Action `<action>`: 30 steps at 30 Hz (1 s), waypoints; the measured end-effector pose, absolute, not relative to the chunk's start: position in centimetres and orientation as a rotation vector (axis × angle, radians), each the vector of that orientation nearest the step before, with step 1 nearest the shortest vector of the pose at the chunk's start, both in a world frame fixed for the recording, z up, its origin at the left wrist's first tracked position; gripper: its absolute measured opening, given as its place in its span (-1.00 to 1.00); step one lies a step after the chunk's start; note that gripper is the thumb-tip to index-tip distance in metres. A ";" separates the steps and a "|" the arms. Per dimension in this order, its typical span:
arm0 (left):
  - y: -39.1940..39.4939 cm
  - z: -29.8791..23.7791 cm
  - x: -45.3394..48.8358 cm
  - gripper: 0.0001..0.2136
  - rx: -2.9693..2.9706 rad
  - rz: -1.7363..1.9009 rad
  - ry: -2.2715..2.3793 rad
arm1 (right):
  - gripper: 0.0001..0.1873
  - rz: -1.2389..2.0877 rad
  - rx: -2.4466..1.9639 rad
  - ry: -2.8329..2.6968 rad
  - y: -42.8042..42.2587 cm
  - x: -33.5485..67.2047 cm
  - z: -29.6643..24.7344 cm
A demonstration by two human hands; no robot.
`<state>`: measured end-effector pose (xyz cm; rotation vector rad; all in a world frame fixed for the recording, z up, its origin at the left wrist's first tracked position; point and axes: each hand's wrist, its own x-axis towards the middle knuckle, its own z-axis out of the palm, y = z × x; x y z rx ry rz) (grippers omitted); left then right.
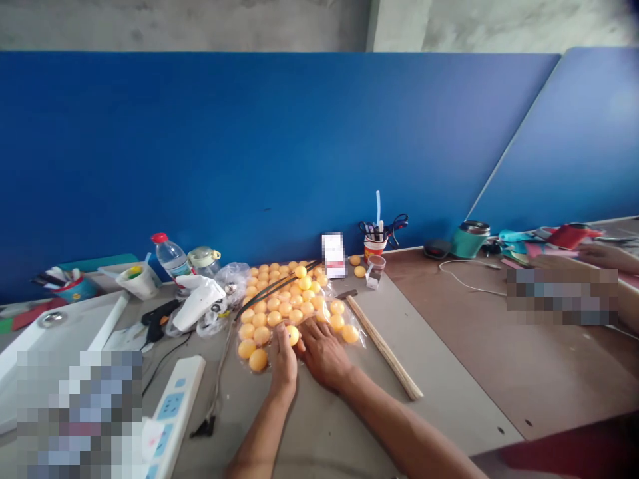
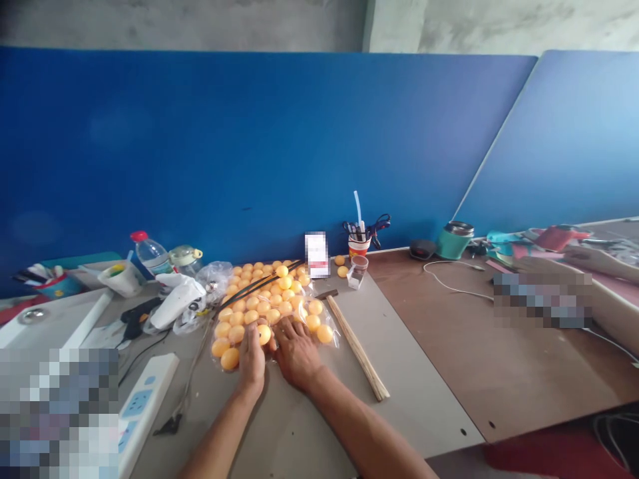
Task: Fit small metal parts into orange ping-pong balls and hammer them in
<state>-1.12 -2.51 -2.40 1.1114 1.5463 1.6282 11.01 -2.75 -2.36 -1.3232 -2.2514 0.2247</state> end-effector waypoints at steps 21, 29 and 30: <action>-3.2 -2.7 -0.5 -0.49 1.205 1.582 1.566 | -0.79 0.384 -1.319 -2.245 -1.6 12.9 -2.3; -2.8 -2.8 -0.8 -0.50 1.286 1.612 1.577 | -0.79 0.372 -1.249 -2.245 -1.8 12.9 -2.2; -2.8 -2.8 -0.8 -0.51 1.291 1.617 1.575 | -0.79 0.376 -1.234 -2.246 -1.8 12.9 -2.1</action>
